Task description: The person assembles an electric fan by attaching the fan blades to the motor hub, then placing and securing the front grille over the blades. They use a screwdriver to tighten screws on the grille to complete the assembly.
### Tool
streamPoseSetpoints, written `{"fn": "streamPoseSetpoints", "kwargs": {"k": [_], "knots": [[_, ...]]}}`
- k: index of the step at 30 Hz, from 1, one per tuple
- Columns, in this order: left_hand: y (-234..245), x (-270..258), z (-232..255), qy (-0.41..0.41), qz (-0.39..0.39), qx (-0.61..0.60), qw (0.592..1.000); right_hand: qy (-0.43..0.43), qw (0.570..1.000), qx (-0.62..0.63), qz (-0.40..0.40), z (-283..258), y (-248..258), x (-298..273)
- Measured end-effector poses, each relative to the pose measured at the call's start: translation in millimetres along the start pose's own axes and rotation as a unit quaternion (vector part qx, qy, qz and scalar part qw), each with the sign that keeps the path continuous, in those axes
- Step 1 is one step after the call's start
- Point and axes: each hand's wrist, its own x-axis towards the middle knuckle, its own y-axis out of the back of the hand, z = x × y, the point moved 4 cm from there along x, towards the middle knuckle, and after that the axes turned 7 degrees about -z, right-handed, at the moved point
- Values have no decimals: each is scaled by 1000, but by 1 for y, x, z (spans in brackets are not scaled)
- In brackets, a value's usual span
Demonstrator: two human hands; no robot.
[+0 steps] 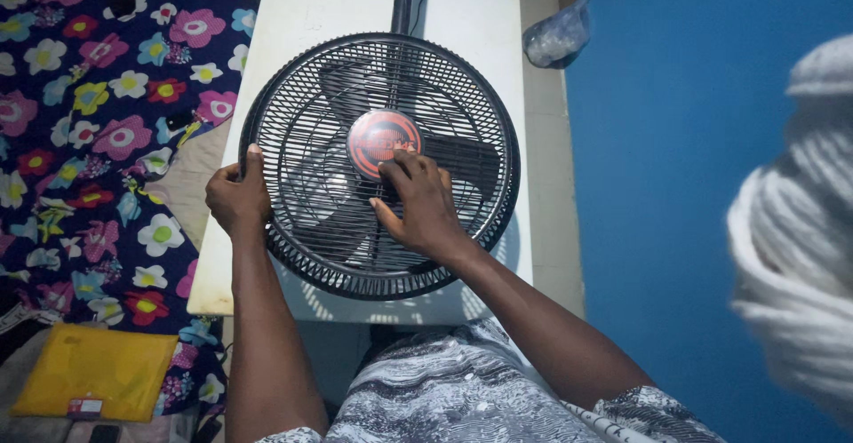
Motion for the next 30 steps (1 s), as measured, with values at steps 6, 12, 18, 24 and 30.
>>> {"fn": "streamPoseSetpoints", "kwargs": {"k": [6, 12, 18, 24, 30], "knots": [[4, -4, 8, -54, 30, -2, 998, -10, 1000, 5, 4, 0, 0, 0], [8, -13, 15, 0, -36, 1, 999, 2, 1000, 4, 21, -3, 3, -1], [7, 1, 16, -55, -50, 31, 997, 1, 1000, 4, 31, -4, 4, -1], [-11, 32, 28, -90, -77, 83, 989, -7, 1000, 3, 28, -1, 1, -2], [-23, 49, 41, -126, -74, 103, 984, -8, 1000, 17, 17, 0, 3, -2]]}}
